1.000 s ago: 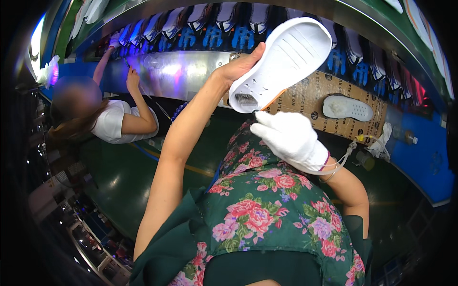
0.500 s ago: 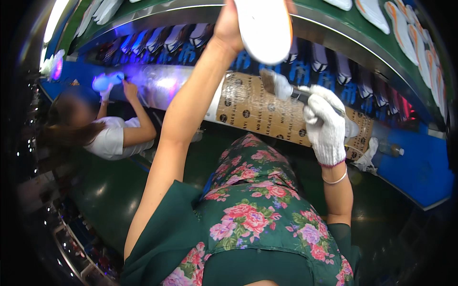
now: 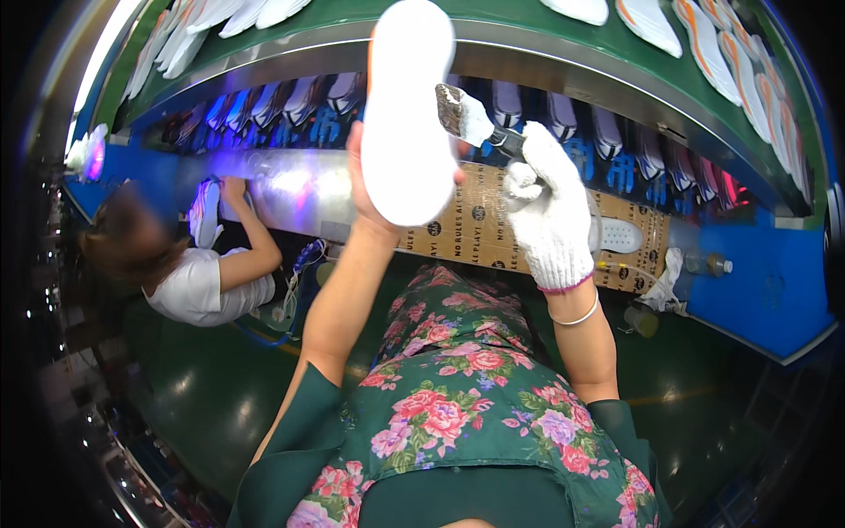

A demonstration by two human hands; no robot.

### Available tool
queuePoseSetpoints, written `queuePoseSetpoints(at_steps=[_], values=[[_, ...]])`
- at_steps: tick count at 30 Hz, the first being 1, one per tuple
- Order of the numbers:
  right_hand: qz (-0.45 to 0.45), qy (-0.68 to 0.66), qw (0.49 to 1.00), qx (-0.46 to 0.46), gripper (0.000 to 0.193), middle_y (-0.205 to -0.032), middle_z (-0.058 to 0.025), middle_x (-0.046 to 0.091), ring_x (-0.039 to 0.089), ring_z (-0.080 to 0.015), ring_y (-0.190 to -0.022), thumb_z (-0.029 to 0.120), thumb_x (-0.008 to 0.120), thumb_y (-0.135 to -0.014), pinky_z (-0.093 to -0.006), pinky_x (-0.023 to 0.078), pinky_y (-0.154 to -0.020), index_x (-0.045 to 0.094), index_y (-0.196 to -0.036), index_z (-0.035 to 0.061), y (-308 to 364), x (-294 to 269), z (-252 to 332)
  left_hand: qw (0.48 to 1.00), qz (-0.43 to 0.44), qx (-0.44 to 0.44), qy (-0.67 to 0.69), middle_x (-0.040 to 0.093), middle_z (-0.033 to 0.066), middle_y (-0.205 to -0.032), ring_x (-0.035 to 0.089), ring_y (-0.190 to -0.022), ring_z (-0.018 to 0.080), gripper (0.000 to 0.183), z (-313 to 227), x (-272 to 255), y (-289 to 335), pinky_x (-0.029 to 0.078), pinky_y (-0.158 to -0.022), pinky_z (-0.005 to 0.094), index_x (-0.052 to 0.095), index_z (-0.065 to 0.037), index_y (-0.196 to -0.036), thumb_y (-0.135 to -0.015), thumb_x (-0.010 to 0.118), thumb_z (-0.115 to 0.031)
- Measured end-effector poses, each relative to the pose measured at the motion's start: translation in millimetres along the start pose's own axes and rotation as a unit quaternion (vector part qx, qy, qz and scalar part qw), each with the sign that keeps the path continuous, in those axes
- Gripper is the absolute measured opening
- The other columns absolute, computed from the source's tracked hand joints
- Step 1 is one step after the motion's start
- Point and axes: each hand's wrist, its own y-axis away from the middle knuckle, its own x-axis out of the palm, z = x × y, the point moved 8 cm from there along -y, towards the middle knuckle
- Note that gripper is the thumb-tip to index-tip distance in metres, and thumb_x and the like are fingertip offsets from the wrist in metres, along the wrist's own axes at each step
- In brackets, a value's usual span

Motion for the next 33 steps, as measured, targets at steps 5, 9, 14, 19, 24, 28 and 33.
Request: queuePoseSetpoints(at_steps=[5, 9, 14, 19, 24, 28, 33], values=[[0.069, 0.256, 0.956, -0.125, 0.025, -0.094, -0.0094, 0.071, 0.066, -0.0143, -0.079, -0.002, 0.069, -0.087, -0.0248, 0.052, -0.069, 0.068, -0.112, -0.0056, 22.9, 22.6, 15.1, 0.990, -0.087, -0.033, 0.105, 0.047, 0.0170, -0.143, 0.053, -0.121, 0.0496, 0.093, 70.9, -11.3, 41.4, 0.044, -0.094, 0.0735, 0.032, -0.013, -0.151, -0.080, 0.057, -0.068], [0.099, 0.510, 0.805, -0.286, 0.021, -0.097, -0.0120, 0.074, 0.070, -0.0161, -0.084, 0.001, 0.077, -0.079, -0.0279, 0.056, -0.075, 0.074, -0.100, -0.0019, 39.7, 45.6, 37.7, 0.975, -0.092, -0.032, 0.199, 0.045, 0.0146, -0.145, 0.057, -0.118, 0.0435, 0.106, 92.8, -8.0, 49.3, 0.045, -0.093, 0.0734, 0.030, -0.010, -0.151, -0.078, 0.051, -0.084], [0.153, 0.638, 0.604, -0.452, 0.023, -0.096, -0.0139, 0.074, 0.071, -0.0223, -0.083, -0.003, 0.078, -0.073, -0.0315, 0.056, -0.077, 0.074, -0.096, -0.0014, 66.0, 83.0, 41.9, 0.972, -0.224, -0.029, -0.062, 0.051, 0.0138, -0.143, 0.058, -0.121, 0.0348, 0.095, 105.4, -45.0, 69.4, 0.049, -0.103, 0.0553, 0.037, -0.010, -0.148, -0.082, 0.058, -0.074], [0.201, 0.698, 0.550, -0.413, 0.041, -0.113, -0.0127, 0.070, 0.067, -0.0309, -0.103, 0.012, 0.074, -0.078, -0.0402, 0.051, -0.091, 0.070, -0.119, 0.0076, 74.6, 62.3, 21.5, 0.985, -0.169, -0.037, -0.021, 0.056, 0.0133, -0.138, 0.055, -0.126, 0.0308, 0.081, 121.5, -54.0, 77.4, 0.043, -0.110, 0.0496, 0.043, -0.009, -0.145, -0.086, 0.064, -0.060], [0.185, 0.636, 0.638, -0.393, 0.027, -0.094, -0.0109, 0.073, 0.071, -0.0242, -0.083, 0.005, 0.076, -0.076, -0.0327, 0.055, -0.075, 0.075, -0.103, 0.0067, 73.6, 69.9, 18.7, 0.983, -0.181, -0.038, 0.013, 0.050, 0.0155, -0.144, 0.051, -0.131, 0.0318, 0.091, 121.0, -57.6, 72.2, 0.040, -0.112, 0.0492, 0.037, -0.010, -0.149, -0.086, 0.052, -0.074], [0.056, 0.567, 0.732, -0.374, 0.020, -0.093, -0.0144, 0.073, 0.071, -0.0217, -0.083, -0.004, 0.076, -0.075, -0.0306, 0.055, -0.076, 0.073, -0.095, -0.0016, 59.0, 48.0, 32.9, 0.977, -0.210, -0.006, -0.018, 0.053, 0.0122, -0.142, 0.054, -0.127, 0.0289, 0.091, 113.5, -62.6, 68.9, 0.044, -0.108, 0.0477, 0.039, -0.010, -0.148, -0.085, 0.054, -0.074], [0.144, 0.663, 0.627, -0.384, 0.022, -0.093, -0.0141, 0.073, 0.071, -0.0237, -0.086, -0.001, 0.076, -0.075, -0.0329, 0.055, -0.078, 0.074, -0.097, 0.0014, 68.4, 41.8, 7.7, 0.982, -0.168, -0.042, -0.076, 0.045, 0.0186, -0.146, 0.048, -0.132, 0.0324, 0.102, 115.6, -43.4, 54.6, 0.041, -0.110, 0.0493, 0.027, -0.010, -0.153, -0.082, 0.049, -0.080]])
